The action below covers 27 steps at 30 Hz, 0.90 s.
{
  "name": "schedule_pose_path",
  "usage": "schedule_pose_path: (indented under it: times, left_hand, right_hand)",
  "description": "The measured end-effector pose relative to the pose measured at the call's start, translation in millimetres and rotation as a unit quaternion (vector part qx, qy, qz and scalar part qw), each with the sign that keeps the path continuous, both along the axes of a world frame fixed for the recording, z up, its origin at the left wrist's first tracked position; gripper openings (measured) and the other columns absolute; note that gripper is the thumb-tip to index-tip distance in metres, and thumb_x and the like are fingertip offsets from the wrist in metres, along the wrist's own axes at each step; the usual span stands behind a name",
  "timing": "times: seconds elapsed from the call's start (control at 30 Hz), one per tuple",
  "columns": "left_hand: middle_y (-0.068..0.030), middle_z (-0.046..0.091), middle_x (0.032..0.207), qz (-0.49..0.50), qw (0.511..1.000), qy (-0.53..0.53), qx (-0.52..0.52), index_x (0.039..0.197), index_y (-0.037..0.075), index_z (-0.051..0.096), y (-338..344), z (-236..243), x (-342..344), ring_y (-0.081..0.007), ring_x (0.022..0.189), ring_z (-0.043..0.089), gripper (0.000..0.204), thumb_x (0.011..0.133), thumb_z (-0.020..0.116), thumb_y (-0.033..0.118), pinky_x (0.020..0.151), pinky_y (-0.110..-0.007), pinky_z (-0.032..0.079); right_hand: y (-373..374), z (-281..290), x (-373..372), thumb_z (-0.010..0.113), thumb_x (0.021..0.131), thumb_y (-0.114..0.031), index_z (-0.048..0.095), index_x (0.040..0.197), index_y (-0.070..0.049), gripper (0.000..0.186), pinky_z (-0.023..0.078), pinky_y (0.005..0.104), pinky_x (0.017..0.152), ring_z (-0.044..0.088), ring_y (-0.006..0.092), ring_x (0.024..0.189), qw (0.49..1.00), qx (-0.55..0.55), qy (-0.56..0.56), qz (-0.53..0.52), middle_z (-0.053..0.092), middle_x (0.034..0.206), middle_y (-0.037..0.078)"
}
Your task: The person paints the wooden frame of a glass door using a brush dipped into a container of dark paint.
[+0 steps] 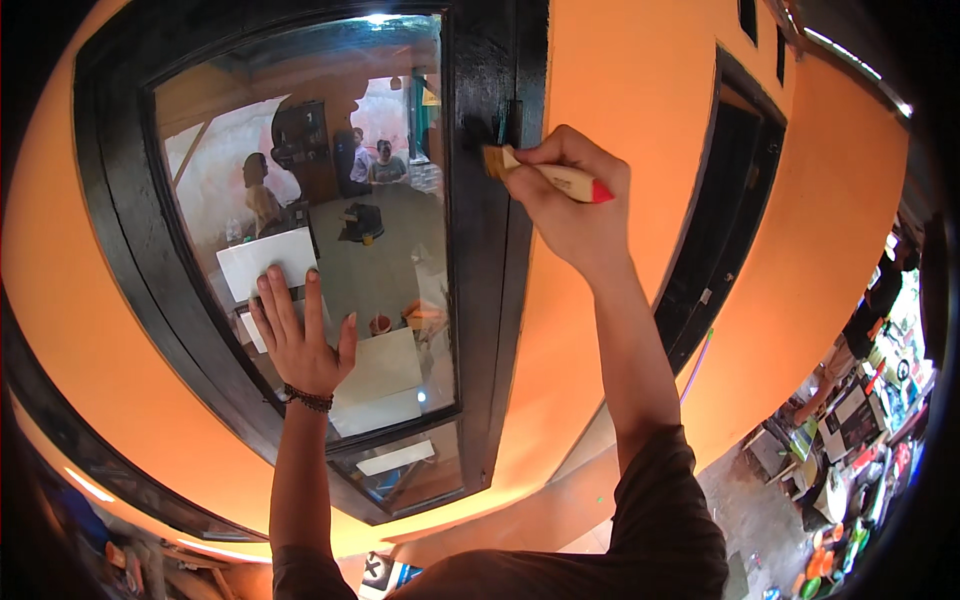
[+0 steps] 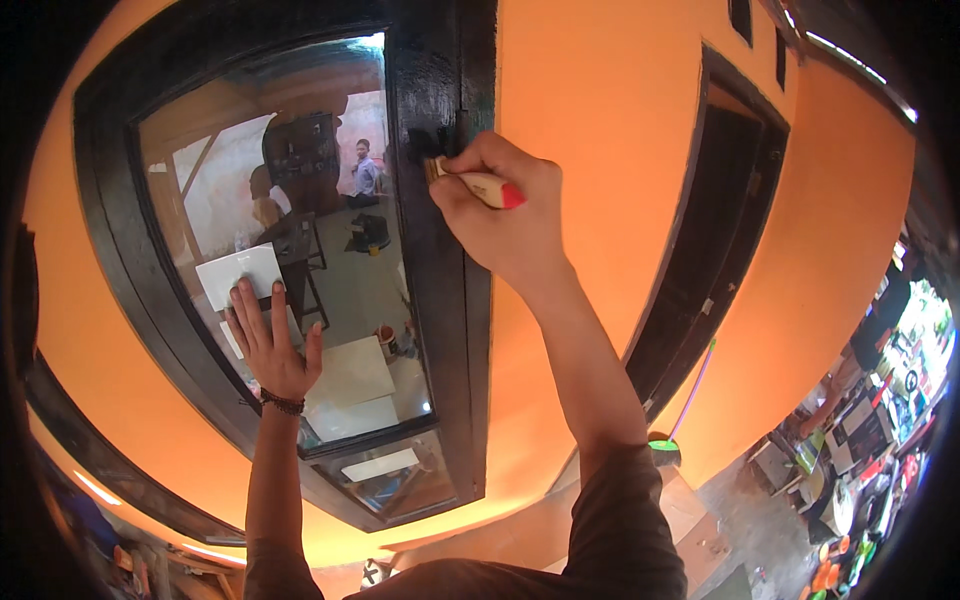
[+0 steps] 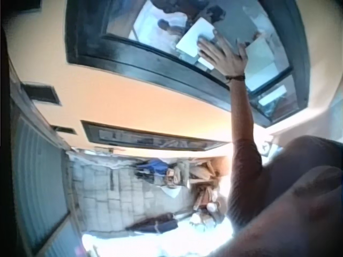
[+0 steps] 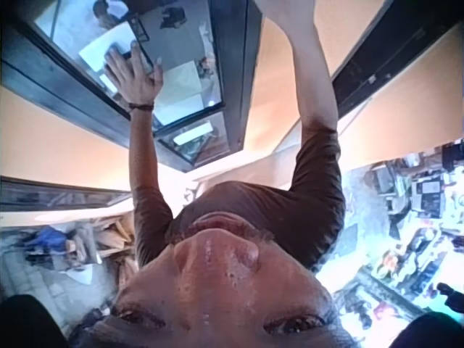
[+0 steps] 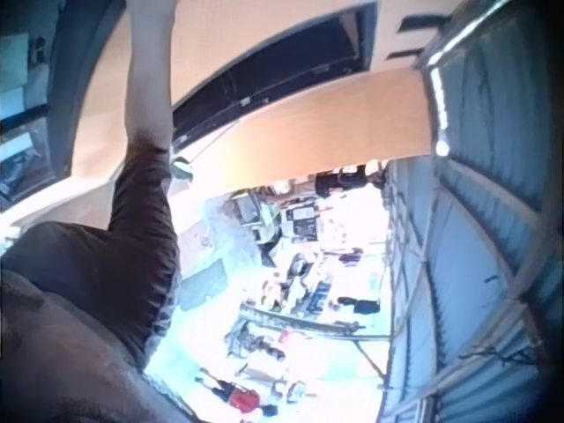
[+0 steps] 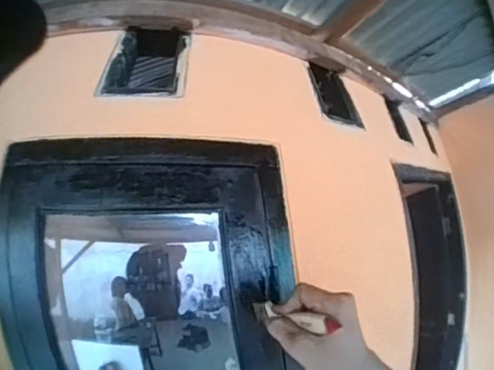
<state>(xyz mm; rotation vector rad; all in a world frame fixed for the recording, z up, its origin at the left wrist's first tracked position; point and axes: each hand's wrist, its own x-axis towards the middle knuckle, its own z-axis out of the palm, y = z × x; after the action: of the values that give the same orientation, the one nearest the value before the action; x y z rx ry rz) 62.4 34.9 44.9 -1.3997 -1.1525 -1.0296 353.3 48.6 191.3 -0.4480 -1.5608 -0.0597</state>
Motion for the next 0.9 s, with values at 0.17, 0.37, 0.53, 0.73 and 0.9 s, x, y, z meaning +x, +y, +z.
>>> schedule_pose_path:
  times: [0.17, 0.37, 0.53, 0.73, 0.9]
  left_hand:
    - [-0.027, 0.029, 0.147, -0.004, 1.0, 0.0, -0.003, 0.138, 0.008, 0.046, 3.1, -0.8, 4.5, -0.0433, 0.137, 0.028, 0.06, 0.089, 0.05, 0.043, 0.109, -0.056, 0.021]
    - [-0.0273, 0.03, 0.147, 0.002, 1.0, 0.002, 0.005, 0.137, 0.008, 0.046, -0.2, -0.9, 1.1, -0.0432, 0.137, 0.027, 0.06, 0.088, 0.05, 0.042, 0.109, -0.056, 0.021]
    - [-0.0276, 0.03, 0.147, 0.0, 1.0, -0.002, -0.001, 0.138, 0.008, 0.046, 2.4, 1.4, 4.2, -0.0433, 0.137, 0.027, 0.06, 0.088, 0.05, 0.043, 0.11, -0.056, 0.02]
    - [-0.0275, 0.028, 0.148, 0.002, 1.0, 0.005, 0.002, 0.138, 0.008, 0.045, 0.4, 1.4, 3.5, -0.0434, 0.137, 0.027, 0.06, 0.089, 0.05, 0.042, 0.11, -0.056, 0.02]
    - [-0.0276, 0.029, 0.147, -0.002, 1.0, 0.002, -0.002, 0.138, 0.008, 0.045, 2.0, 1.6, 5.4, -0.0436, 0.137, 0.027, 0.06, 0.089, 0.05, 0.042, 0.11, -0.056, 0.02]
  right_hand:
    - [-0.3, 43.4, 0.3, 0.067, 0.079, -0.002, 0.06, 0.077, 0.001, 0.008, 0.044, 0.0204, 0.056, 0.054, 0.0048, 0.061, 0.979, 0.09, 0.148, 0.112, 0.061, 0.066, 0.001]
    - [6.4, -26.1, -4.5, 0.068, 0.078, -0.002, 0.055, 0.071, -0.001, 0.014, 0.043, 0.0216, 0.053, 0.052, 0.0044, 0.059, 0.991, -0.058, 0.112, 0.052, 0.054, 0.06, -0.001]
    - [-10.2, 17.5, 3.6, 0.068, 0.075, -0.002, 0.057, 0.072, 0.001, 0.012, 0.042, 0.0214, 0.051, 0.052, 0.0044, 0.057, 0.985, 0.027, 0.153, 0.079, 0.054, 0.06, 0.001]
    - [0.0, -20.5, 5.1, 0.069, 0.075, -0.005, 0.06, 0.074, -0.002, 0.011, 0.046, 0.0229, 0.059, 0.056, 0.0062, 0.063, 0.997, -0.047, 0.056, 0.034, 0.058, 0.062, 0.003]
    - [-16.0, 29.7, -1.1, 0.072, 0.074, -0.008, 0.059, 0.074, -0.001, 0.014, 0.045, 0.0227, 0.056, 0.055, 0.0058, 0.061, 0.994, -0.039, 0.099, 0.029, 0.061, 0.063, 0.004]
